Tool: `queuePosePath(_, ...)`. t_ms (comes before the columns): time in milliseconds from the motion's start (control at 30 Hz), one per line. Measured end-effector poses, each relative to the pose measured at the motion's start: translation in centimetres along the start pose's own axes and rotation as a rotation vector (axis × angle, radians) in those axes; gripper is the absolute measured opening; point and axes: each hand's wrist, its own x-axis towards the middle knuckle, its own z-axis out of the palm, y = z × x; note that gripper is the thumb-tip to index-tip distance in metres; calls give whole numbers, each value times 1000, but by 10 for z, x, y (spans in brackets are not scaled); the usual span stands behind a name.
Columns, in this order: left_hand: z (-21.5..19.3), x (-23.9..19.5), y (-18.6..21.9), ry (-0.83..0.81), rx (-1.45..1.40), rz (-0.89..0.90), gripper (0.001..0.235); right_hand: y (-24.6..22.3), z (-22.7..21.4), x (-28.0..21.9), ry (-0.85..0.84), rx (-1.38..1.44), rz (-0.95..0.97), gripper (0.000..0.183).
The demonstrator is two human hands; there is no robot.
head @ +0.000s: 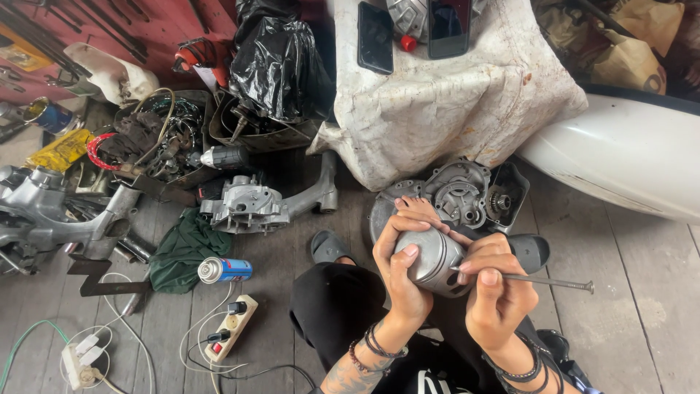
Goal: The person is using a metal rod to scrape the interior of a motorcycle piston to remove debris or carbon buildup.
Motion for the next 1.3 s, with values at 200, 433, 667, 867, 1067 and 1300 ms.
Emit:
queuePosePath(200,1,8,10,-161,289,23,36,6,-3,-2,80,26,64,21)
queuePosePath(433,-1,20,27,-382,547,-145,61,14,-11,3,96,240,186,22)
queuePosePath(667,-3,26,31,-463,629,-121,76,16,-16,2,160,352,260,20)
queuePosePath(867,-9,24,19,-337,719,-7,60,14,-21,0,152,380,282,14)
queuePosePath(1067,-14,15,4,-219,246,-158,54,15,-27,-10,121,250,237,14)
queuePosePath(1300,-17,4,-4,-99,-27,-119,49,1,-20,-1,-32,58,146,10)
